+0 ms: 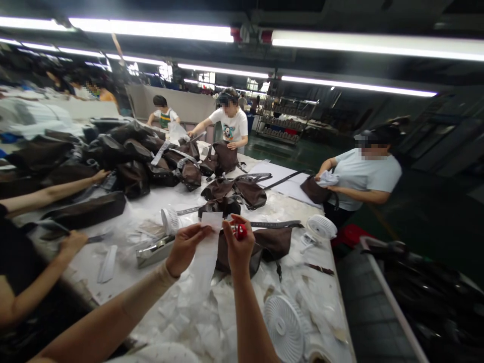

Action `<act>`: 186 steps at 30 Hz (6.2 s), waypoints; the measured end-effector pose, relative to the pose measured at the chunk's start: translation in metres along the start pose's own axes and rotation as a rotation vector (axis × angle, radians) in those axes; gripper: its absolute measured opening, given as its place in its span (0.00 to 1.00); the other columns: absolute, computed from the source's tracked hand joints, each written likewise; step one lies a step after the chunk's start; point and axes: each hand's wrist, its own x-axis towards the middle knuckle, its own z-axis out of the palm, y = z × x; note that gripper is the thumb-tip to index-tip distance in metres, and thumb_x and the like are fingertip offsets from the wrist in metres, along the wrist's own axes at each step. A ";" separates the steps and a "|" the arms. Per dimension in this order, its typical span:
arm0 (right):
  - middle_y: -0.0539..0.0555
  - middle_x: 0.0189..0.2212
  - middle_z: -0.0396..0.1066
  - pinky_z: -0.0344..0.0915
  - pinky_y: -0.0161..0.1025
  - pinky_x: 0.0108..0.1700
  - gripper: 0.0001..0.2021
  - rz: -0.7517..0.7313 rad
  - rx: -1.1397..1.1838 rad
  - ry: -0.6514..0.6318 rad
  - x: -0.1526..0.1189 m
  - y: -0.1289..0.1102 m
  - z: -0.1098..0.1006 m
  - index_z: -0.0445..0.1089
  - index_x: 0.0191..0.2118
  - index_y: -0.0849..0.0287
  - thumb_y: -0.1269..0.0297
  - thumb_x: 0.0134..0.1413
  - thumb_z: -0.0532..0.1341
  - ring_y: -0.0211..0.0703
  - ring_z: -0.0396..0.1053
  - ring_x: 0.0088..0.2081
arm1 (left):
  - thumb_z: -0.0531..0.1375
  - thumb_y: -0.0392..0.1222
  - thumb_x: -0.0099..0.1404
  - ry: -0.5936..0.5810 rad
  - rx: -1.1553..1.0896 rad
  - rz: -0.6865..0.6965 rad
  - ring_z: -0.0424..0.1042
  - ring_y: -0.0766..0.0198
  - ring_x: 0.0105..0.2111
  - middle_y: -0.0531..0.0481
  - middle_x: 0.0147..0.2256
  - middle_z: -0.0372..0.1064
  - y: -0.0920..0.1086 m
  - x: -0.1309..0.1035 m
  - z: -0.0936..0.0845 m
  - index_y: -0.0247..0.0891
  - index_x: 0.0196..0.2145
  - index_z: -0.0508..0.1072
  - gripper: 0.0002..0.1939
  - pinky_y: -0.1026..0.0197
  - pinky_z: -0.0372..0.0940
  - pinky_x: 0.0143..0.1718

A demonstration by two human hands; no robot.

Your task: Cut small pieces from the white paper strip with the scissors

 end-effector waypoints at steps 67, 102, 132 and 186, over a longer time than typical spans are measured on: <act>0.42 0.15 0.48 0.38 0.32 0.19 0.30 0.192 -0.223 -0.968 0.058 -0.075 -0.037 0.75 0.42 0.69 0.42 0.55 0.57 0.28 0.43 0.17 | 0.69 0.39 0.54 -0.482 0.470 0.465 0.71 0.56 0.49 0.40 0.50 0.72 0.087 0.041 -0.027 0.33 0.52 0.71 0.27 0.62 0.69 0.46; 0.43 0.15 0.46 0.36 0.33 0.20 0.26 0.156 -0.258 -0.994 0.055 -0.079 -0.033 0.73 0.35 0.66 0.42 0.56 0.57 0.29 0.41 0.18 | 0.68 0.41 0.54 -0.525 0.428 0.424 0.71 0.55 0.49 0.40 0.49 0.71 0.079 0.039 -0.019 0.33 0.51 0.72 0.27 0.61 0.67 0.49; 0.46 0.20 0.49 0.43 0.34 0.24 0.23 -0.067 -0.328 -0.963 0.050 -0.084 -0.022 0.62 0.23 0.61 0.45 0.55 0.58 0.32 0.45 0.23 | 0.68 0.38 0.55 -0.554 0.420 0.521 0.71 0.56 0.49 0.41 0.49 0.71 0.077 0.035 -0.010 0.33 0.52 0.71 0.26 0.59 0.67 0.51; 0.42 0.13 0.52 0.39 0.32 0.19 0.13 0.117 0.278 -0.265 0.030 -0.060 -0.004 0.74 0.28 0.63 0.57 0.42 0.70 0.27 0.42 0.16 | 0.55 0.45 0.68 -0.518 0.704 0.654 0.68 0.64 0.29 0.47 0.26 0.68 0.052 0.028 -0.019 0.31 0.31 0.74 0.16 0.63 0.65 0.33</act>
